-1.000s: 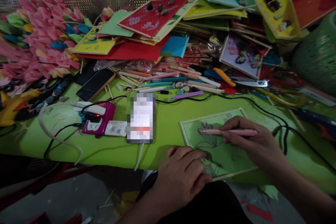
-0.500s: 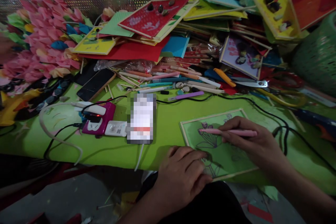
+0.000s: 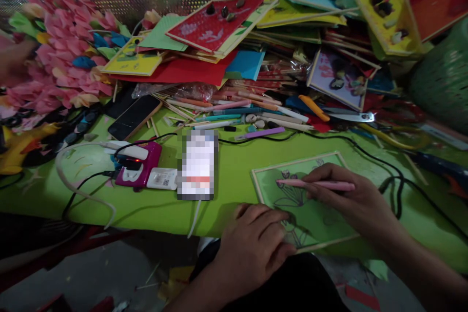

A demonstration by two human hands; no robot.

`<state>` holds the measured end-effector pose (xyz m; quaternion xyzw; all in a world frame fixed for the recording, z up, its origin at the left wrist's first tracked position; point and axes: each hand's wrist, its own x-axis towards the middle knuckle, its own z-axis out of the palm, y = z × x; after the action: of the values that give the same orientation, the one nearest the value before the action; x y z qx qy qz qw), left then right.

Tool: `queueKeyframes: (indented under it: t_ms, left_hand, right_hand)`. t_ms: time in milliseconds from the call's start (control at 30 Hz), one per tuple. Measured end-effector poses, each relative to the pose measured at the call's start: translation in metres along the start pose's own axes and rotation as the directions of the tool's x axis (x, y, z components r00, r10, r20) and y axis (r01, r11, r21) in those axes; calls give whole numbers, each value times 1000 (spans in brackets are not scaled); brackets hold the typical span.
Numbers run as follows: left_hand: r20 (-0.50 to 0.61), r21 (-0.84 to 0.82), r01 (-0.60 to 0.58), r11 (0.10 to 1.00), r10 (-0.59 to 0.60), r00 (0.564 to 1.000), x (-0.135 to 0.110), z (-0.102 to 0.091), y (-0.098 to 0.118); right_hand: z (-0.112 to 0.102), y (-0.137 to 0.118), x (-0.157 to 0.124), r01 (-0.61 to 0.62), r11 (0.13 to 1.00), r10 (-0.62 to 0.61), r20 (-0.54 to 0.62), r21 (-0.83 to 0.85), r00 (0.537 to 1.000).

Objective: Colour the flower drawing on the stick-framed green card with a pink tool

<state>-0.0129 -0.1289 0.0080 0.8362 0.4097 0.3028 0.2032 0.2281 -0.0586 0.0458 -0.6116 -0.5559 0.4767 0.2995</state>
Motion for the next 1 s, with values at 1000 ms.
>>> queueKeyframes:
  t_ms: [1000]
  left_hand:
    - [-38,-42,-12,999,10,999,4,-3,1]
  right_hand:
    - [-3,-3,-1,3,1000,-3,22,-10,1000]
